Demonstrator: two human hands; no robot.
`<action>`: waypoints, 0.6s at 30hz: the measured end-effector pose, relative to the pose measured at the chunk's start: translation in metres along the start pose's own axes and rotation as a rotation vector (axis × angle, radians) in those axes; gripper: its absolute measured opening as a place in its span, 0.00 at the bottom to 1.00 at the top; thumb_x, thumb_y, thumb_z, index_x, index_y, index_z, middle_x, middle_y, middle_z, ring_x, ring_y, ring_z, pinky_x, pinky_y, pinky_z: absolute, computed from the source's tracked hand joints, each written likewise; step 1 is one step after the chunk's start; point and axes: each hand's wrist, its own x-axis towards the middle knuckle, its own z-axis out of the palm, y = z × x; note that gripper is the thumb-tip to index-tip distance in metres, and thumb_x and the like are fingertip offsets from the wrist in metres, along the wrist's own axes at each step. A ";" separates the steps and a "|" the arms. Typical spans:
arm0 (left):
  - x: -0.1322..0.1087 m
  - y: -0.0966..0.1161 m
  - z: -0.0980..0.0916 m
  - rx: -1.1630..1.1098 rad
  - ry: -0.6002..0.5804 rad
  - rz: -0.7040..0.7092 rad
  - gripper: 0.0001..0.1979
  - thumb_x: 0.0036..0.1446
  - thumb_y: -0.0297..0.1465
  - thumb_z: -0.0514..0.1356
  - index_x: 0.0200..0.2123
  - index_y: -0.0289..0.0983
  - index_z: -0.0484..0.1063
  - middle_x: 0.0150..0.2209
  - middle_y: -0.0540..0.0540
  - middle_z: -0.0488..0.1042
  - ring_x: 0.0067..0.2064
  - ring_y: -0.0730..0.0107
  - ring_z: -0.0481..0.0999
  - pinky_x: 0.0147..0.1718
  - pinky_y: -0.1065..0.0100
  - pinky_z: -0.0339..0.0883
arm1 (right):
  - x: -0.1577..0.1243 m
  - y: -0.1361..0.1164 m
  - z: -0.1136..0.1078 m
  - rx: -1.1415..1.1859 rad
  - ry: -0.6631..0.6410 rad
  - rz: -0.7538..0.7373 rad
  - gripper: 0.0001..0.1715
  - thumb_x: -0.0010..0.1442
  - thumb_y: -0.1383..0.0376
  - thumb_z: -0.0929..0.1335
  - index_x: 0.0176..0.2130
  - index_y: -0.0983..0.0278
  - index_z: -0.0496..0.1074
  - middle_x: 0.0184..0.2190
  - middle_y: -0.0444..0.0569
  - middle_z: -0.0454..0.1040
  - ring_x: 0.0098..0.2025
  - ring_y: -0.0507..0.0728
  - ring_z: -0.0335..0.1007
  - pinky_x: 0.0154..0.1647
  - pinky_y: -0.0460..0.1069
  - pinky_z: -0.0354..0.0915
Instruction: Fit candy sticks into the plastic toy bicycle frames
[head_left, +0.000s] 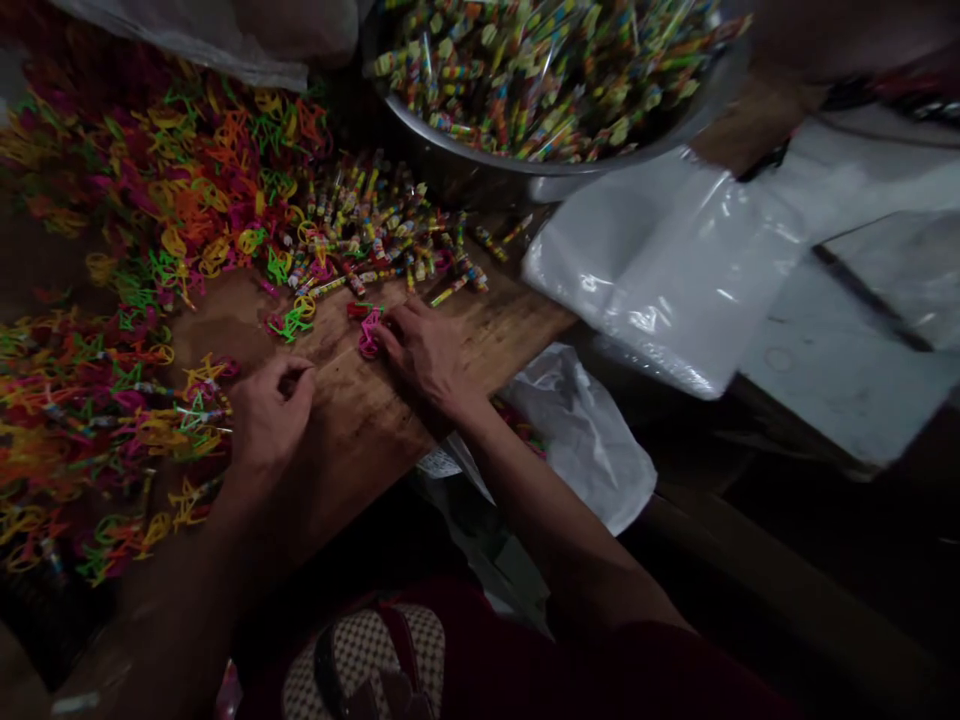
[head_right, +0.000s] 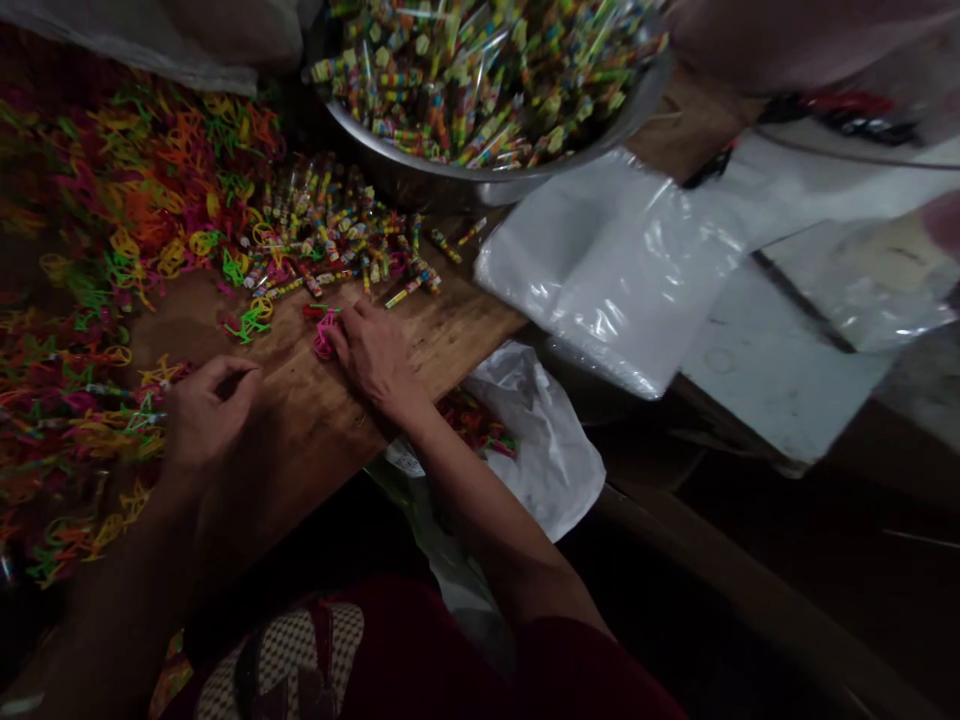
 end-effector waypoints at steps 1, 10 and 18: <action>0.003 0.003 0.010 -0.044 -0.035 -0.010 0.05 0.56 0.31 0.61 0.31 0.39 0.77 0.25 0.52 0.75 0.28 0.70 0.72 0.32 0.68 0.63 | 0.000 0.000 0.001 -0.001 -0.024 -0.001 0.13 0.67 0.60 0.65 0.36 0.64 0.76 0.36 0.53 0.75 0.35 0.58 0.68 0.35 0.51 0.60; 0.012 0.032 0.065 -0.061 -0.129 0.113 0.16 0.48 0.21 0.64 0.42 0.38 0.74 0.46 0.40 0.76 0.51 0.51 0.73 0.56 0.58 0.61 | -0.012 -0.009 -0.001 0.231 0.015 0.010 0.13 0.67 0.59 0.64 0.33 0.61 0.73 0.30 0.49 0.74 0.32 0.57 0.67 0.36 0.52 0.63; 0.032 0.016 0.081 -0.407 -0.074 -0.107 0.09 0.47 0.22 0.64 0.33 0.40 0.74 0.29 0.51 0.73 0.36 0.66 0.73 0.36 0.71 0.62 | -0.012 -0.023 -0.017 0.445 -0.033 -0.147 0.17 0.70 0.60 0.61 0.38 0.60 0.76 0.38 0.50 0.80 0.40 0.56 0.74 0.45 0.52 0.69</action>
